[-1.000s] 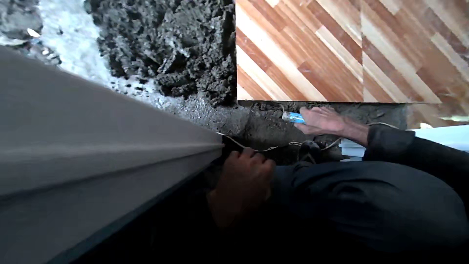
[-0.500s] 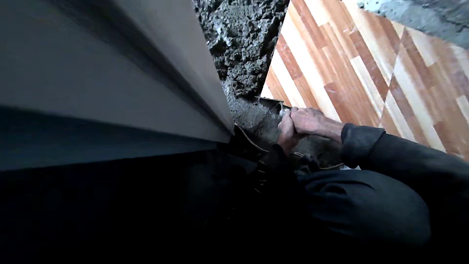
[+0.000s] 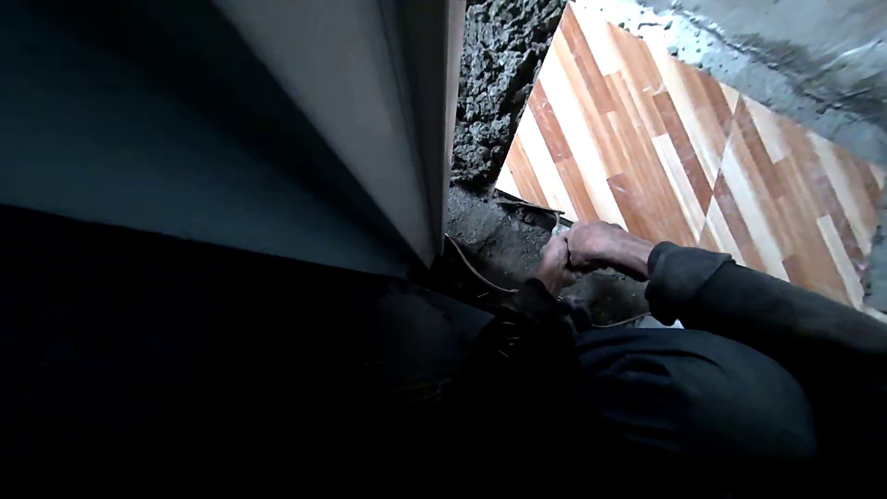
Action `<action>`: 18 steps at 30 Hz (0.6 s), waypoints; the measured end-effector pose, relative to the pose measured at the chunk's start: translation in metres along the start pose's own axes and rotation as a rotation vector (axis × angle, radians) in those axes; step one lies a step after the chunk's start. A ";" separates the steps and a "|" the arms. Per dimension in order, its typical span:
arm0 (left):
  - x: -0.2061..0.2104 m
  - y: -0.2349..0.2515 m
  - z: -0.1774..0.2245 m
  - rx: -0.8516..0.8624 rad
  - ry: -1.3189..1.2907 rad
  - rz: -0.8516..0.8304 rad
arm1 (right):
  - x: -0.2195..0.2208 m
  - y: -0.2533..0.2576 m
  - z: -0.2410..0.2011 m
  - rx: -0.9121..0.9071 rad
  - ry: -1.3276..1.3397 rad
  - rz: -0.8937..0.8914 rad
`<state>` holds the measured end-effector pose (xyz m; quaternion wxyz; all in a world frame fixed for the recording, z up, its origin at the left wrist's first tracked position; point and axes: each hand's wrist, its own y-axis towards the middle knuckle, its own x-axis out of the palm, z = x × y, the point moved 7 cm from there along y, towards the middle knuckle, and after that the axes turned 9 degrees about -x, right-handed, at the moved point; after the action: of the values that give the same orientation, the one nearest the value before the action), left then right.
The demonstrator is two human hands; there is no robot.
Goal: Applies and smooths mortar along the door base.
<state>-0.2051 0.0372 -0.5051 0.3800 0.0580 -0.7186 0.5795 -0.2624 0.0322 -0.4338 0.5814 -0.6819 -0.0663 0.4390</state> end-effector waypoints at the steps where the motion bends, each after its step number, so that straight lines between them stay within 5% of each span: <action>1: 0.004 0.002 -0.005 -0.014 0.003 0.003 | 0.003 0.001 0.006 -0.002 -0.011 -0.025; 11: 0.005 -0.088 0.042 0.177 -0.022 0.182 | -0.039 -0.001 -0.036 -0.023 -0.060 -0.002; 18: -0.024 -0.072 0.066 0.224 -0.060 0.100 | -0.040 0.034 -0.067 -0.075 -0.079 -0.023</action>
<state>-0.1820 -0.0524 -0.4661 0.3200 0.0815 -0.6623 0.6726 -0.2556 -0.0516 -0.4457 0.5574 -0.6844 -0.1133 0.4560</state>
